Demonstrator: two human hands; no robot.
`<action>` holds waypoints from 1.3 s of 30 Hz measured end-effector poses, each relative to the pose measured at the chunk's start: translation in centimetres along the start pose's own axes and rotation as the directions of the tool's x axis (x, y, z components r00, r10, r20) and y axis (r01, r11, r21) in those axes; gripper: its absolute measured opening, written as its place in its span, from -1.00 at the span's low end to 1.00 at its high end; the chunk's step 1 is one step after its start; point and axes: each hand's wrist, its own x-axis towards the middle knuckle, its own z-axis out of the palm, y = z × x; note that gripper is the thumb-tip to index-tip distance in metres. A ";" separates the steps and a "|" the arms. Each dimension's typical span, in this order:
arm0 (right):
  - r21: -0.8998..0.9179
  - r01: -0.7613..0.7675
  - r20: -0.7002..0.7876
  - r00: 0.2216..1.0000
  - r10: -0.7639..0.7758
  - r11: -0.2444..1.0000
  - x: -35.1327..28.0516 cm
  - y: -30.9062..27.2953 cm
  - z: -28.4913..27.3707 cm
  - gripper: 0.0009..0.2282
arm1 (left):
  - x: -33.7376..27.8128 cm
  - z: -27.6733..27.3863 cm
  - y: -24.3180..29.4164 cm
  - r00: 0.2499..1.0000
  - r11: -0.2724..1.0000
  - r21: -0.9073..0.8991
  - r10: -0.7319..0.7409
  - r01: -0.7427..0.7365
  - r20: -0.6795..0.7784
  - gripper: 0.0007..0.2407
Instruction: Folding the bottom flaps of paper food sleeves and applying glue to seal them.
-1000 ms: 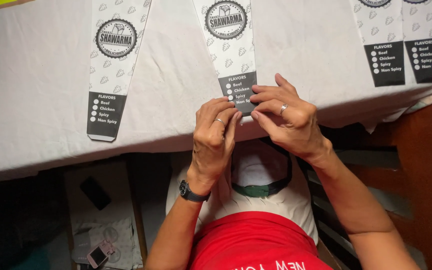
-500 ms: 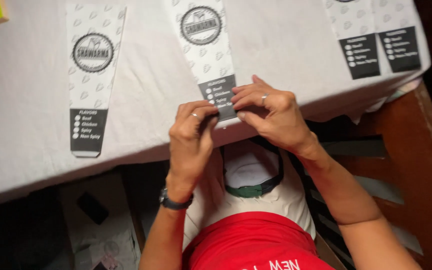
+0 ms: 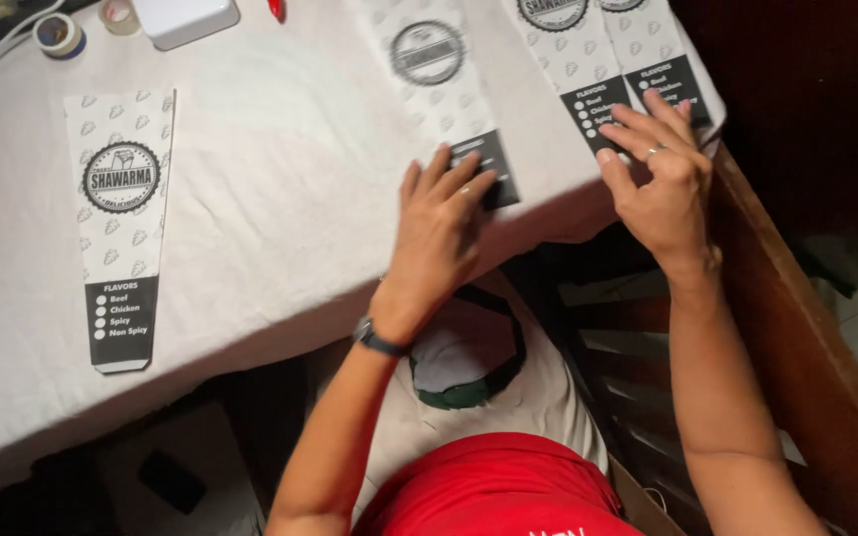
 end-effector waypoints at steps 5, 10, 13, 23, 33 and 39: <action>0.000 0.033 0.009 0.999 -0.033 0.999 -0.1 1.1 0.4 -0.85 | 4.4 4.6 2.3 1.000 0.999 0.044 0.025 -0.025 -0.008 -0.49; -0.027 0.060 0.007 0.998 -0.060 0.998 -0.1 1.2 0.4 -0.87 | 5.7 5.4 3.4 0.997 0.999 0.036 0.008 -0.005 -0.072 -0.52; -0.023 0.105 0.008 0.994 -0.105 0.994 -0.1 1.6 0.3 -0.88 | 5.9 6.3 2.8 0.993 0.999 0.040 0.032 -0.027 -0.112 -0.50; -0.049 0.174 0.008 0.985 -0.174 0.983 -0.6 0.5 0.2 -0.88 | 3.1 3.4 3.3 0.977 0.995 0.099 0.000 0.021 -0.212 -0.67; 0.031 0.171 0.017 0.985 -0.172 0.985 -0.4 -3.7 0.6 -0.88 | -17.0 -16.8 -6.6 0.744 0.732 0.328 -0.353 0.597 -0.566 -0.87; 0.335 0.209 0.126 0.956 -0.264 0.919 2.4 -13.8 4.6 -0.83 | -11.9 -10.6 -0.7 0.879 0.904 0.183 -0.302 0.387 -0.368 -0.43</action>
